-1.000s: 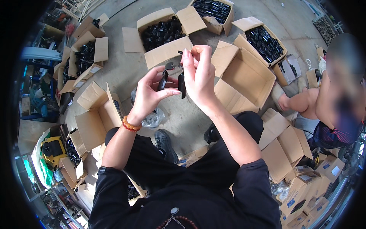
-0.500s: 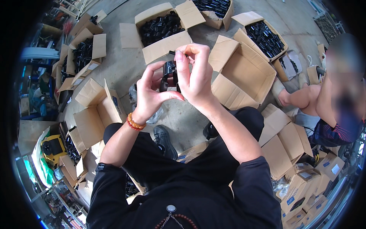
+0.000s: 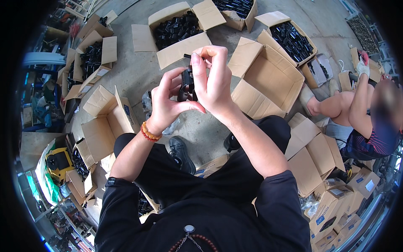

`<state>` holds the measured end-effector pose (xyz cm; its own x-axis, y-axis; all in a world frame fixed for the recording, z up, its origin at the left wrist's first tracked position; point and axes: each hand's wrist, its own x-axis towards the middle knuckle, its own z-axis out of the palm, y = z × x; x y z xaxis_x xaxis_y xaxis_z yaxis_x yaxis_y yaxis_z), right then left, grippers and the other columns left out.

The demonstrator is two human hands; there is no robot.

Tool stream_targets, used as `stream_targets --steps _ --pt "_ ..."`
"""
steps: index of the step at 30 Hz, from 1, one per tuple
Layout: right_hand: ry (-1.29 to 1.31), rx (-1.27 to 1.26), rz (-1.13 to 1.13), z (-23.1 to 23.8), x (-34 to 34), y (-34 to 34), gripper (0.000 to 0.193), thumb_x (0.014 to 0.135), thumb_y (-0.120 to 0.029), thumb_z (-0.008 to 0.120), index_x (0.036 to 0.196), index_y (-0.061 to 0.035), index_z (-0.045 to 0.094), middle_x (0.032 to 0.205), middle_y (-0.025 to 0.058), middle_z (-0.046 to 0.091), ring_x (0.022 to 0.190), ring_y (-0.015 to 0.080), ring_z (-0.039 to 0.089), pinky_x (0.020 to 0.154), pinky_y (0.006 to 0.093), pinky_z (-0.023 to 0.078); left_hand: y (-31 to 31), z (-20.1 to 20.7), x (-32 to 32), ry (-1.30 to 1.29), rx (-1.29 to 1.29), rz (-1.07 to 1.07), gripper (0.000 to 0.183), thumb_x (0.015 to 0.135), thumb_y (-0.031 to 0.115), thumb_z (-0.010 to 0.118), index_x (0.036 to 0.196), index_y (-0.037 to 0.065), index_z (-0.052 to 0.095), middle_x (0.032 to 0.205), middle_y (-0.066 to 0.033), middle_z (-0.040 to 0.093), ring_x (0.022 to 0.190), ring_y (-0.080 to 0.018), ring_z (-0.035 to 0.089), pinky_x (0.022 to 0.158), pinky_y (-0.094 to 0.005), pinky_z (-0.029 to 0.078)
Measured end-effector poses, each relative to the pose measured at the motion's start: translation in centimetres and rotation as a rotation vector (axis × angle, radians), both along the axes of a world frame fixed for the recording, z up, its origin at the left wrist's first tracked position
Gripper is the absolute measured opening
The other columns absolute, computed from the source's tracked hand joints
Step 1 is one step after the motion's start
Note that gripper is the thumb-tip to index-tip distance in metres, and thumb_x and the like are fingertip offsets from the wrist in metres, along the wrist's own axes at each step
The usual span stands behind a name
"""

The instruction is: The person assembles small black plastic components by hand while seated among several boxes of parts.

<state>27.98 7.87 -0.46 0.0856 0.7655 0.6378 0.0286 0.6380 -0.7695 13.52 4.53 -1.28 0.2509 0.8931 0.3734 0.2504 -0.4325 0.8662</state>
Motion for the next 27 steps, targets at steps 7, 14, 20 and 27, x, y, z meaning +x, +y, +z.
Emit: stream_targets --steps 7,14,20,27 --pt "-0.007 0.029 0.002 -0.1 -0.1 -0.2 0.012 0.100 -0.007 0.050 0.106 0.0003 0.043 0.094 0.0113 0.058 0.077 0.0122 0.057 0.067 0.0282 0.051 0.1 -0.5 -0.3 0.041 0.022 0.041 0.086 0.062 0.042 0.086 0.125 0.003 0.044 0.084 -0.0129 0.070 0.075 -0.0197 0.072 0.062 -0.0306 0.055" --pt "-0.028 0.025 0.012 -0.2 -0.2 -0.3 0.012 0.101 -0.008 0.049 0.107 0.0001 0.043 0.095 0.0112 0.057 0.077 0.0128 0.057 0.067 0.0281 0.050 -0.2 0.3 -0.1 0.206 0.070 0.081 0.077 0.077 0.049 0.074 0.131 0.005 0.043 0.085 -0.0148 0.068 0.071 -0.0323 0.069 0.060 -0.0356 0.054" --pt "-0.064 0.011 -0.048 -0.5 -0.2 -0.2 0.013 0.102 -0.011 0.048 0.107 -0.0003 0.042 0.091 0.0098 0.056 0.074 0.0126 0.056 0.064 0.0277 0.048 -0.5 0.8 0.5 0.325 0.123 0.061 0.069 0.099 0.034 0.052 0.153 0.006 0.020 0.117 -0.0258 0.062 0.089 -0.0430 0.066 0.071 -0.0444 0.054" --pt "-0.020 -0.015 -0.072 -0.7 0.4 0.4 0.013 0.102 -0.011 0.047 0.106 -0.0001 0.042 0.087 0.0091 0.055 0.071 0.0120 0.055 0.062 0.0269 0.047 -0.1 2.5 0.2 0.265 0.023 -0.183 0.079 0.096 0.020 0.057 0.155 0.001 0.006 0.134 -0.0286 0.050 0.092 -0.0452 0.063 0.078 -0.0453 0.053"
